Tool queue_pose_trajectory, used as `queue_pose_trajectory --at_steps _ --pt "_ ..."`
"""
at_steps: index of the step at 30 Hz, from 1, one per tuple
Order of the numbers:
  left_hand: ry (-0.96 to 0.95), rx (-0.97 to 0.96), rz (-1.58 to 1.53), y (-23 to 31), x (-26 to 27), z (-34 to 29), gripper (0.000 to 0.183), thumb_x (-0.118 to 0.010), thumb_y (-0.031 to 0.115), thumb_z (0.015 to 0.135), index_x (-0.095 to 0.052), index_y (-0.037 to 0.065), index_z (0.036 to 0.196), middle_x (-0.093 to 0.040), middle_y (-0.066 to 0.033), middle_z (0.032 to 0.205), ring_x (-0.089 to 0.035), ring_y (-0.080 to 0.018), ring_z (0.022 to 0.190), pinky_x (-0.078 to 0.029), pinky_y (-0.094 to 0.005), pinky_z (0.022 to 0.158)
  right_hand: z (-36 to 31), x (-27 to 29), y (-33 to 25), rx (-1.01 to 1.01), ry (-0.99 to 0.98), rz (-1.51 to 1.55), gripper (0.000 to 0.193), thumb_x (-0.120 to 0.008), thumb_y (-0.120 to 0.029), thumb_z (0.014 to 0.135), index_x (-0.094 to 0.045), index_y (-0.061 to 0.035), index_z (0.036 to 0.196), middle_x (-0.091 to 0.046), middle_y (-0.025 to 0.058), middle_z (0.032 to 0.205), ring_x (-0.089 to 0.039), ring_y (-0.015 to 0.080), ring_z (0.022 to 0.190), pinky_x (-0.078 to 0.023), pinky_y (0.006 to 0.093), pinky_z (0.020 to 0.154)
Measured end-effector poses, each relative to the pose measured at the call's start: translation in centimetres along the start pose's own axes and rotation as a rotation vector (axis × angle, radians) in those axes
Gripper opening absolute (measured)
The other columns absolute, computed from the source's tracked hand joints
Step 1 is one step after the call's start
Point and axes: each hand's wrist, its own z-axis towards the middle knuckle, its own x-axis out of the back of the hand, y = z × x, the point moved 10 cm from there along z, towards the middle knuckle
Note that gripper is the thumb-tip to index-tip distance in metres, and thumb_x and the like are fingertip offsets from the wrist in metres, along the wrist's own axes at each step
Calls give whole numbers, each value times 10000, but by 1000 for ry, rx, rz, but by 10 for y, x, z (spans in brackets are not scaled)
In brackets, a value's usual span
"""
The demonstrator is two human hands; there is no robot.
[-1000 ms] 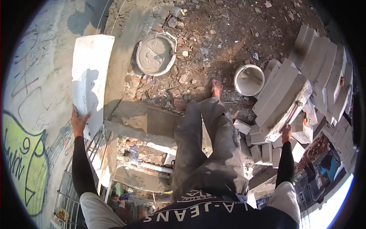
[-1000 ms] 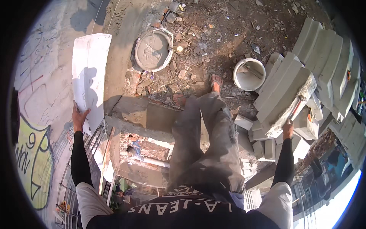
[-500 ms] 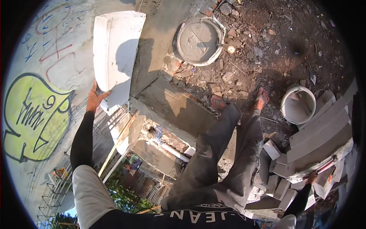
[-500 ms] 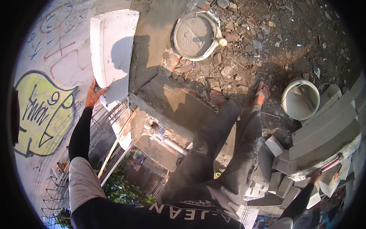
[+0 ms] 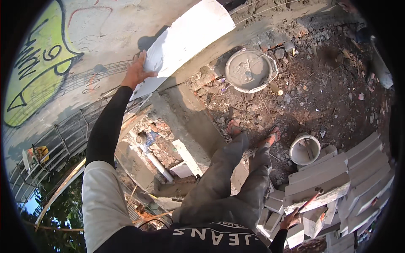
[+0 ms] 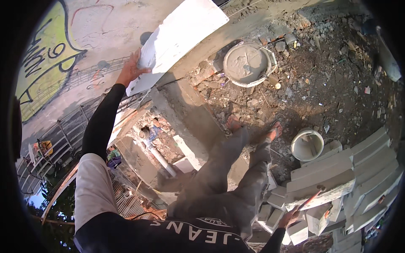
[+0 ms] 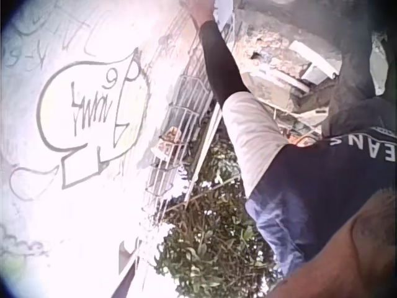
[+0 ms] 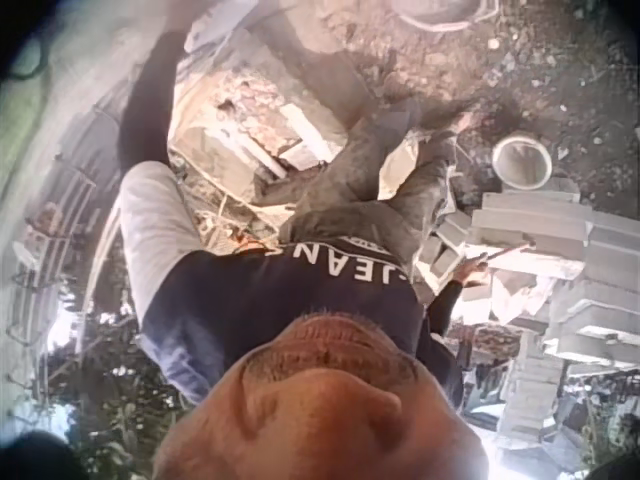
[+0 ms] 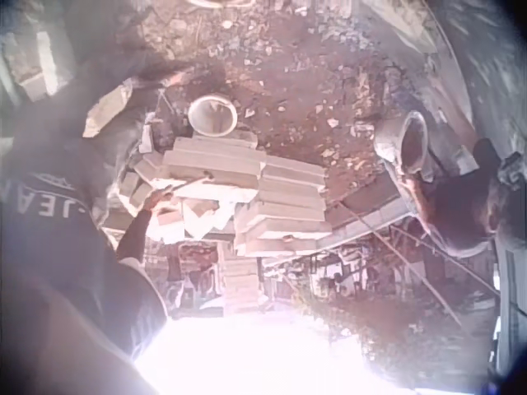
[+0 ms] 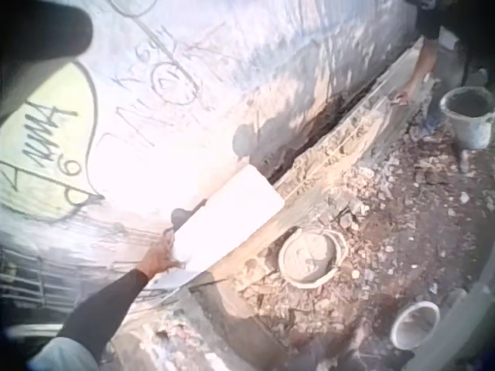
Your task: The person applies mortar onto foundation surfaces and concrete blocks using a trowel, then places the blocks along the wall structure and taps them into position with a hammer.
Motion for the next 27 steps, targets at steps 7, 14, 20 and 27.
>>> queue_pose_trajectory --at_steps 7,14,20,27 --pt "45 187 146 24 13 -13 1248 -921 437 624 -220 132 1610 -323 -140 1634 -254 -372 1522 -212 -709 1165 -103 -107 -412 461 -535 -155 492 -484 -393 1027 -622 79 1047 -634 299 828 -602 497 770 -442 542 705" --pt "125 225 152 22 9 -17 1158 -921 356 651 -274 168 1594 -348 -75 1623 -262 -321 1523 -179 -704 1174 -248 -153 -787 1371 -615 26 256 -520 -263 1050 -550 -17 1116 -621 254 688 -621 473 595 -446 520 516" --pt "197 212 125 21 4 -22 1086 -890 304 704 -281 172 1593 -357 -82 1617 -287 -327 1512 -189 -707 1163 -230 -260 -868 1581 -617 -493 310 -497 -344 1042 -462 -39 1088 -660 303 751 -648 520 688 -509 587 587" --pt "212 226 60 35 10 -17 1180 -911 308 674 -205 182 1612 -304 -86 1643 -283 -334 1514 -207 -696 1160 -222 -256 -897 1721 -637 -539 270 -505 -309 1056 -422 -51 1058 -617 300 666 -617 520 631 -438 595 511"
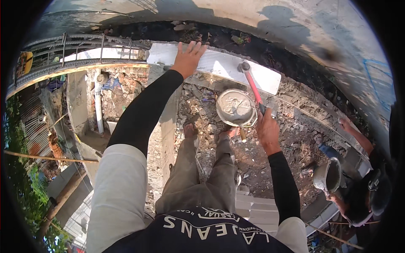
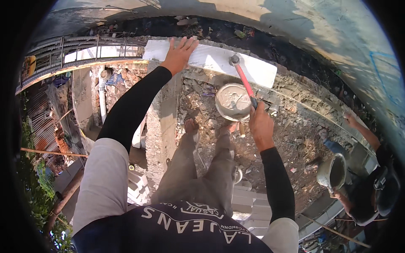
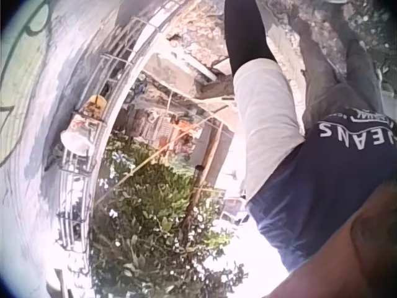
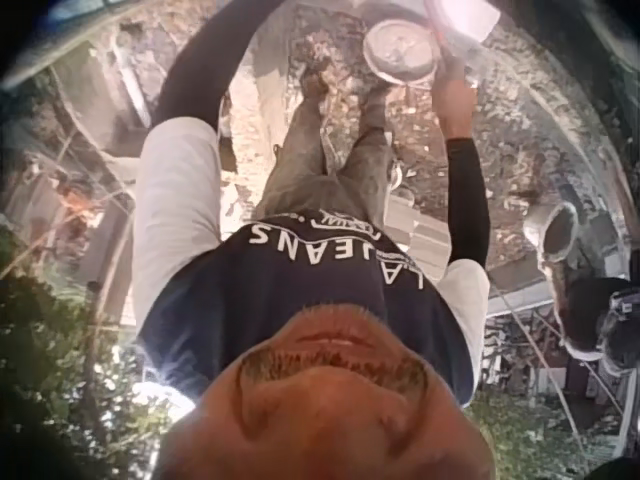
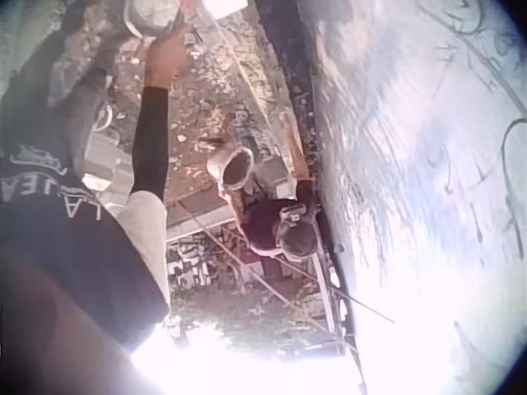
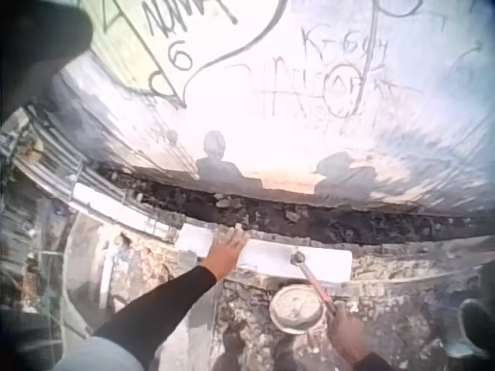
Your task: The person applies mortar onto foundation surfaces and concrete blocks using a trowel, then places the blocks along the wall structure and taps them into position with a hammer.
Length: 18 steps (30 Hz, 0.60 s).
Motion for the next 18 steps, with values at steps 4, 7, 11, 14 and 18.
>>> queue_pose_trajectory --at_steps 4,7,11,14,18 --pt "76 100 83 -14 -14 -2 919 -773 211 825 -272 178 1594 -308 -85 1642 -289 -330 1512 -203 -701 1155 20 -6 -2 -15 -127 -26 275 -494 -317 1064 -420 -52 1075 -621 293 656 -613 527 627 -436 603 513" --pt "150 154 47 -28 -4 -8 749 -633 136 895 -325 173 1576 -312 -96 1640 -281 -336 1514 -184 -706 1158 24 -8 -15 -16 -159 -57 278 -482 -307 1067 -418 -37 1069 -629 294 669 -617 529 638 -444 602 522" --pt "206 209 -23 -9 14 -34 753 -611 124 882 -328 174 1578 -272 -154 1647 -198 -409 1528 -140 -735 1151 24 -9 -19 -115 -290 -42 329 -485 -344 1056 -427 -30 1137 -666 352 848 -642 558 842 -492 619 719" --pt "62 406 -359 25 32 -58 820 -652 221 884 -266 149 1605 -173 -240 1658 -134 -461 1532 -92 -750 1145 19 3 4 -154 -257 -125 325 -482 -332 1057 -428 -26 1155 -667 347 841 -642 557 833 -488 627 721" --pt "442 640 -750 -56 24 -122 885 -651 421 926 -202 104 1619 -76 -326 1645 -79 -539 1512 -56 -759 1132 22 6 -10 -159 -295 -120 325 -481 -316 1057 -431 -23 1187 -670 340 841 -641 557 828 -484 634 720"
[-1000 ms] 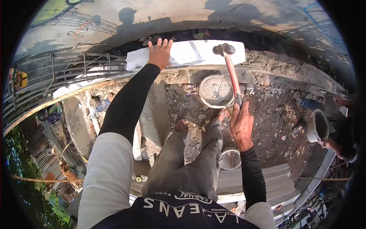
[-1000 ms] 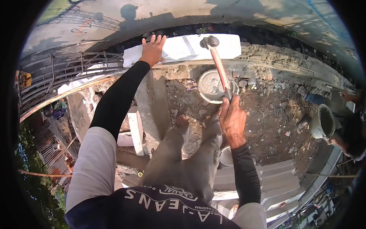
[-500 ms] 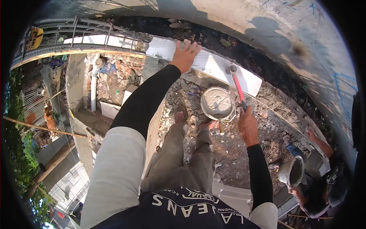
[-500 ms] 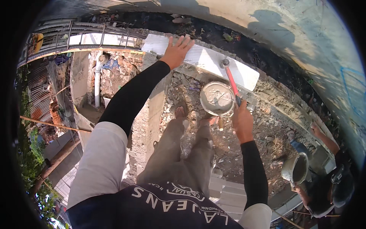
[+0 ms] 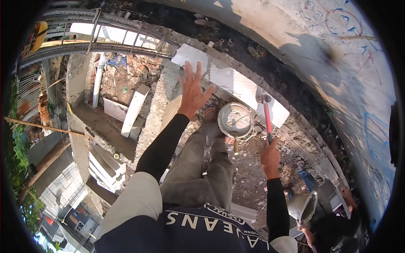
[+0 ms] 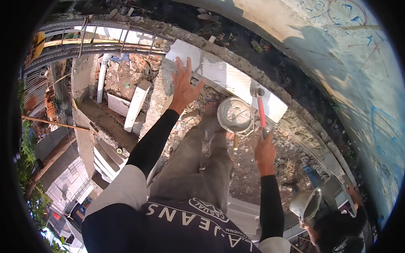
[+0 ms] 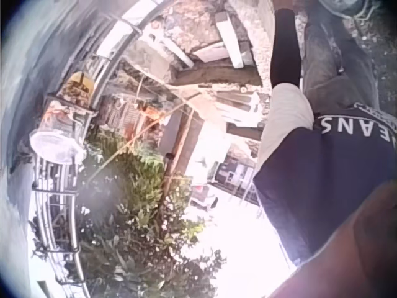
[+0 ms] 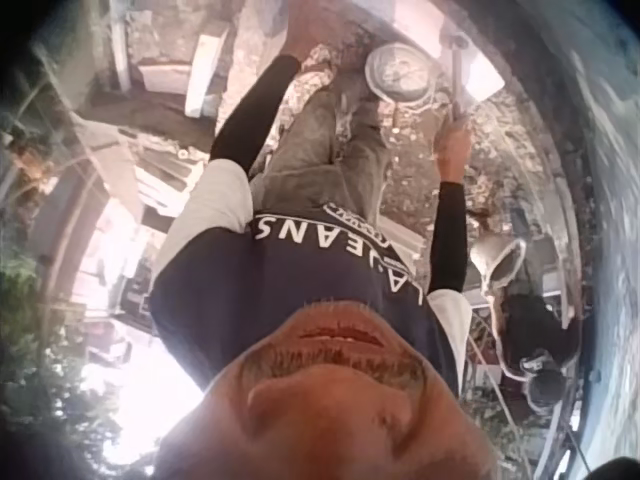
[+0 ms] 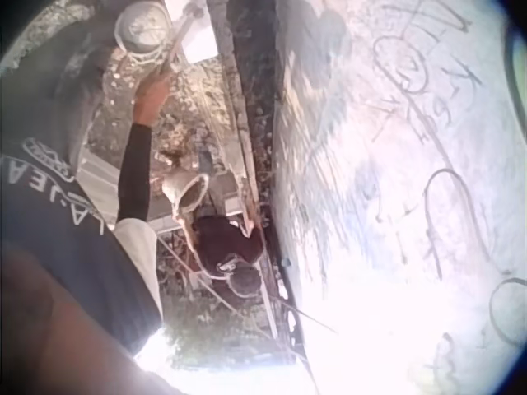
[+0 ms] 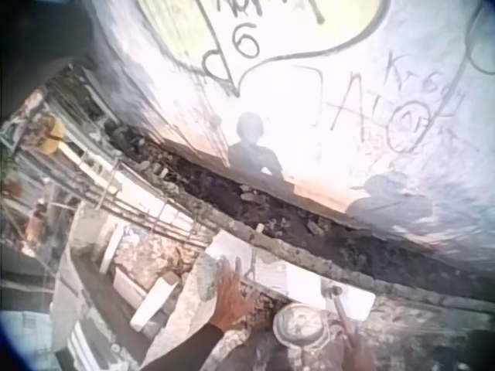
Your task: The person applies mortar onto foundation surfaces and concrete blocks using a trowel, then places the blocks along the wall structure and taps them into position with a hammer.
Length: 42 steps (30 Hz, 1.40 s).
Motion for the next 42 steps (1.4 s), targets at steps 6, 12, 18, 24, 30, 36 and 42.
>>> queue_pose_trajectory --at_steps 6,12,18,24,30,36,42 --pt "32 21 252 -48 -16 66 844 -541 560 984 -229 88 1611 -110 -378 1613 -82 -566 1499 -74 -759 1126 1 1 -13 -63 -23 16 331 -484 -313 1055 -427 -33 1222 -664 347 843 -636 566 825 -481 639 707" --pt "-44 38 170 11 -56 20 739 -598 502 964 -386 103 1548 -312 -351 1553 -265 -535 1457 -163 -745 1122 -2 14 -15 38 52 -4 290 -474 -292 1062 -417 -16 1130 -626 358 765 -608 568 763 -427 651 647" --pt "-236 -385 96 134 -96 -33 743 -680 152 847 -404 142 1536 -338 -192 1594 -258 -396 1507 -170 -691 1166 8 17 -4 54 -79 -63 320 -465 -332 1062 -417 -33 1164 -647 356 824 -615 579 811 -445 643 686" --pt "-181 -441 434 127 -145 -8 709 -632 242 889 -400 105 1545 -374 -113 1593 -298 -347 1491 -235 -706 1130 26 40 6 374 30 3 370 -432 -403 1089 -485 -37 1068 -503 132 617 -537 352 503 -412 460 501" --pt "-73 -394 512 115 -165 -11 608 -606 243 910 -492 113 1493 -453 -87 1536 -380 -343 1439 -378 -717 1029 41 84 -14 -180 -434 365 345 -530 -499 1033 -532 -156 1078 -450 -54 647 -409 45 404 -303 216 334" --pt "-25 -385 564 131 -167 -8 561 -565 269 946 -509 124 1486 -476 -85 1515 -410 -345 1423 -394 -707 1036 155 127 -59 -17 -314 177 424 -517 -571 1014 -533 -148 1026 -434 -47 602 -389 45 400 -267 220 324" --pt "-34 -329 546 130 -166 -7 576 -562 280 943 -494 156 1502 -461 -77 1534 -354 -342 1468 -344 -709 1079 271 69 -164 51 -490 -44 429 -550 -567 1000 -582 -182 1187 -439 -61 687 -385 39 459 -257 216 361"
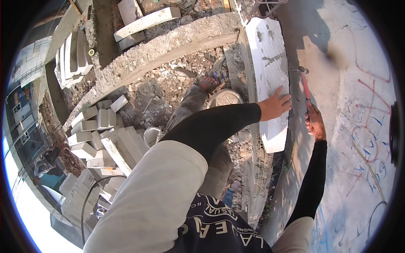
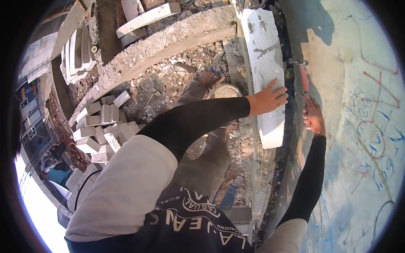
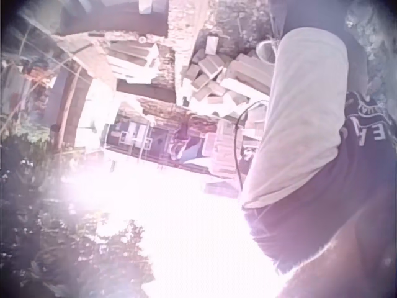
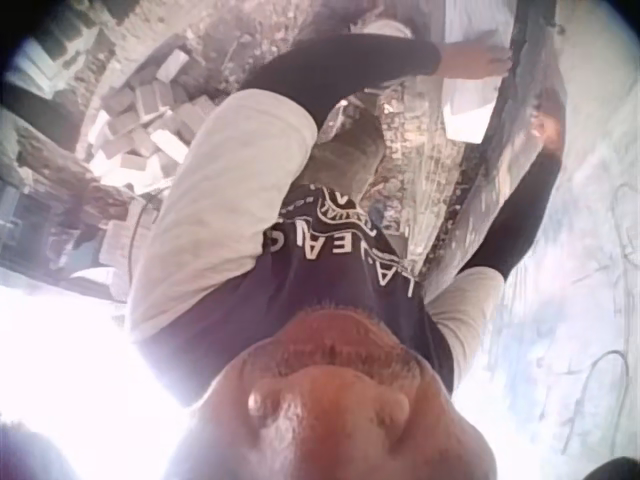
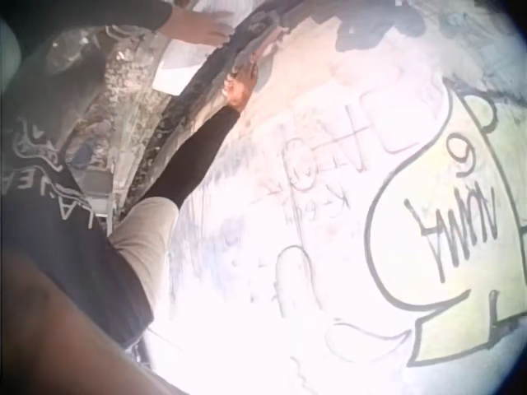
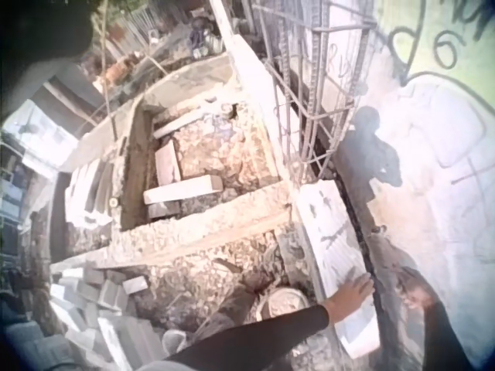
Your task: The person applies mortar onto foundation surfaces and concrete blocks using a trowel, then places the blocks along the wall structure and taps them into position with a hammer.
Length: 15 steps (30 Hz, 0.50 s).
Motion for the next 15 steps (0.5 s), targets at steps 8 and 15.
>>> queue_pose_trajectory --at_steps 8,15 --pt "118 80 -54 -10 0 -8 548 -578 274 920 -547 204 1463 -503 -17 1495 -372 -309 1449 -300 -694 1121 39 -53 -76 152 -187 -178 346 -574 -518 1008 -561 -183 1092 -438 -64 644 -386 40 439 -269 221 360" --pt "105 35 -114 -10 5 -4 582 -600 268 905 -523 194 1477 -485 -19 1505 -344 -299 1466 -268 -695 1139 37 -35 -11 48 -160 93 385 -586 -542 991 -573 -204 1175 -455 -65 701 -381 38 471 -241 222 355"
